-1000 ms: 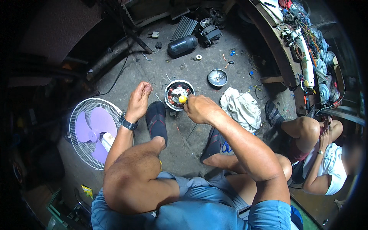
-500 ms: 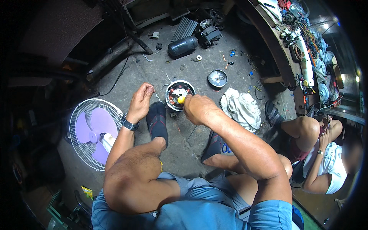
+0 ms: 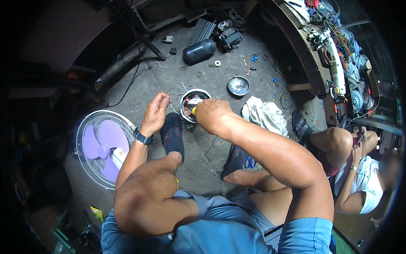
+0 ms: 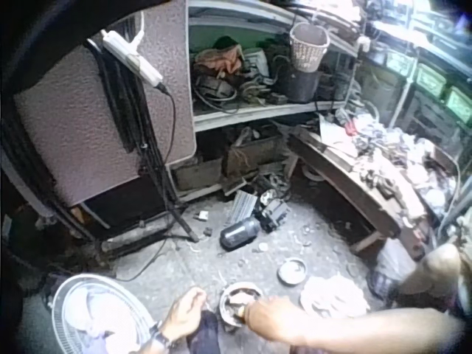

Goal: The person sits on the floor and uses pliers to strip insulation from multiple copper wires attached to a small electric motor. They repeatedly pull and cut the wires, gathering them in their hand.

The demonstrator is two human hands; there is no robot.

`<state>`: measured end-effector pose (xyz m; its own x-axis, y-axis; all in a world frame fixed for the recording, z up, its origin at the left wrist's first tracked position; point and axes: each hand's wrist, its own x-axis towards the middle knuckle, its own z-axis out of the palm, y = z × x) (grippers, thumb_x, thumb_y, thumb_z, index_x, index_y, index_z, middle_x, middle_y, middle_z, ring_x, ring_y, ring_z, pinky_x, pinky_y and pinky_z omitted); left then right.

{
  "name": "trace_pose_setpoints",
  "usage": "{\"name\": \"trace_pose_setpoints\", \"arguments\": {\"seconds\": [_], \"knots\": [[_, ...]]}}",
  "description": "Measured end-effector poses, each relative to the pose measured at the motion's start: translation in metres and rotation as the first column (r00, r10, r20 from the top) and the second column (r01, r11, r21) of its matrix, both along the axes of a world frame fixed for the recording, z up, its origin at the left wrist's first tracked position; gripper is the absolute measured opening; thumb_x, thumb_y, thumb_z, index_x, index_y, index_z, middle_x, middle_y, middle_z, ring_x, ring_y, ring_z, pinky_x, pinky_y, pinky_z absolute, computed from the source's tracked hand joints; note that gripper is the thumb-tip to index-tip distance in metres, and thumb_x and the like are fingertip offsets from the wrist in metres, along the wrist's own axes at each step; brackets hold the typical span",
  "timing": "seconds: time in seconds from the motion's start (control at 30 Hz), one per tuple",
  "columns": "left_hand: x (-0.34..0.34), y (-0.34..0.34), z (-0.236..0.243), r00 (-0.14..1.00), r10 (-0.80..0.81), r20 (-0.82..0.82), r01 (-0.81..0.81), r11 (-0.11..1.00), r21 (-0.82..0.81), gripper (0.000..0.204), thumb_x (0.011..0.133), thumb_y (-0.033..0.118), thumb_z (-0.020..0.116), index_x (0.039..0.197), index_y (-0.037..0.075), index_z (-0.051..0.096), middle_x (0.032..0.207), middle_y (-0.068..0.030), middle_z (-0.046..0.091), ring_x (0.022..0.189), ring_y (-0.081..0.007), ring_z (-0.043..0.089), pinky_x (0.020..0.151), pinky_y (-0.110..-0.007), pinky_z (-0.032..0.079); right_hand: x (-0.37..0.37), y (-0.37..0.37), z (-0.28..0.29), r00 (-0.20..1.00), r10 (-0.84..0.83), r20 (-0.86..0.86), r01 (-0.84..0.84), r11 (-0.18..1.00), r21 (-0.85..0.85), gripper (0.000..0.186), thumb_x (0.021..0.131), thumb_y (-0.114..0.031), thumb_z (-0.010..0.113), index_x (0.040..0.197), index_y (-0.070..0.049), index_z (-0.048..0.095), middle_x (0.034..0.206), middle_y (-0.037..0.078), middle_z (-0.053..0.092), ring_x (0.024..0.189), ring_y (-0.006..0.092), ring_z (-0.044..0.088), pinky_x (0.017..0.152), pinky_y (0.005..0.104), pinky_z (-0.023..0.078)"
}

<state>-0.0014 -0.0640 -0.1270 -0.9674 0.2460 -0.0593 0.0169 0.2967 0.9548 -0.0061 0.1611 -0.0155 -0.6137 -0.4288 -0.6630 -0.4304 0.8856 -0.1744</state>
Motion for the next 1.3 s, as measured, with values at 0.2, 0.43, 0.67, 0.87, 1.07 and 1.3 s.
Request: {"name": "trace_pose_setpoints", "arguments": {"seconds": [0.2, 0.43, 0.67, 0.87, 1.07, 1.3], "knots": [[-0.002, 0.001, 0.001, 1.000, 0.018, -0.013, -0.017, 1.000, 0.006, 0.028, 0.109, 0.027, 0.056, 0.102, 0.001, 0.059, 0.084, -0.0021, 0.062, 0.079, -0.0094, 0.055, 0.073, -0.028, 0.047, 0.013, 0.016, -0.014, 0.987, -0.156, -0.026, 0.149, 0.972, -0.182, 0.032, 0.095, -0.014, 0.058, 0.117, 0.010, 0.059, 0.101, 0.030, 0.071, 0.099, 0.0447, 0.070, 0.087, 0.0500, 0.056], [0.002, -0.008, -0.003, 0.999, 0.033, -0.009, -0.033, 0.999, -0.019, 0.023, 0.105, 0.021, 0.063, 0.110, -0.001, 0.065, 0.083, -0.0065, 0.066, 0.075, -0.0108, 0.059, 0.069, -0.029, 0.049, 0.047, 0.024, -0.027, 0.931, -0.350, 0.102, 0.361, 0.852, -0.380, 0.031, 0.098, -0.019, 0.057, 0.106, 0.010, 0.051, 0.096, 0.036, 0.066, 0.097, 0.0491, 0.067, 0.085, 0.0547, 0.052], [0.003, 0.000, -0.003, 0.997, -0.061, 0.042, 0.061, 0.998, -0.003, 0.032, 0.099, 0.019, 0.070, 0.126, 0.003, 0.065, 0.078, 0.0014, 0.052, 0.072, -0.0077, 0.047, 0.067, -0.026, 0.045, 0.019, 0.027, -0.031, 0.885, -0.408, 0.226, 0.464, 0.813, -0.350, 0.039, 0.100, -0.023, 0.058, 0.116, 0.011, 0.051, 0.103, 0.033, 0.068, 0.101, 0.0508, 0.067, 0.088, 0.0525, 0.052], [-0.001, 0.014, -0.014, 0.972, -0.208, 0.109, 0.204, 0.978, 0.050, 0.062, 0.093, 0.013, 0.075, 0.151, 0.017, 0.053, 0.074, 0.0052, 0.031, 0.068, -0.0091, 0.035, 0.064, -0.026, 0.038, 0.028, 0.020, -0.027, 0.751, -0.513, 0.416, 0.647, 0.699, -0.305, 0.048, 0.096, -0.020, 0.058, 0.127, 0.014, 0.048, 0.114, 0.038, 0.065, 0.116, 0.0461, 0.065, 0.098, 0.0498, 0.050], [0.006, 0.016, -0.019, 0.972, -0.156, 0.177, 0.142, 0.986, 0.090, 0.063, 0.093, 0.013, 0.075, 0.152, 0.018, 0.053, 0.071, 0.0061, 0.029, 0.066, -0.0081, 0.032, 0.062, -0.025, 0.036, 0.031, 0.011, -0.015, 0.883, -0.373, 0.284, 0.438, 0.873, -0.214, 0.043, 0.092, -0.017, 0.059, 0.122, 0.013, 0.049, 0.105, 0.037, 0.068, 0.106, 0.0457, 0.069, 0.092, 0.0488, 0.054], [0.003, 0.017, -0.039, 0.944, -0.181, 0.277, 0.100, 0.954, 0.282, 0.059, 0.097, 0.010, 0.071, 0.152, 0.012, 0.051, 0.076, 0.0086, 0.035, 0.066, -0.0059, 0.033, 0.065, -0.020, 0.037, 0.019, 0.026, -0.033, 0.766, -0.472, 0.435, 0.587, 0.791, -0.175, 0.043, 0.094, -0.021, 0.065, 0.128, 0.003, 0.054, 0.103, 0.017, 0.070, 0.089, 0.0287, 0.070, 0.075, 0.0402, 0.057]]}}
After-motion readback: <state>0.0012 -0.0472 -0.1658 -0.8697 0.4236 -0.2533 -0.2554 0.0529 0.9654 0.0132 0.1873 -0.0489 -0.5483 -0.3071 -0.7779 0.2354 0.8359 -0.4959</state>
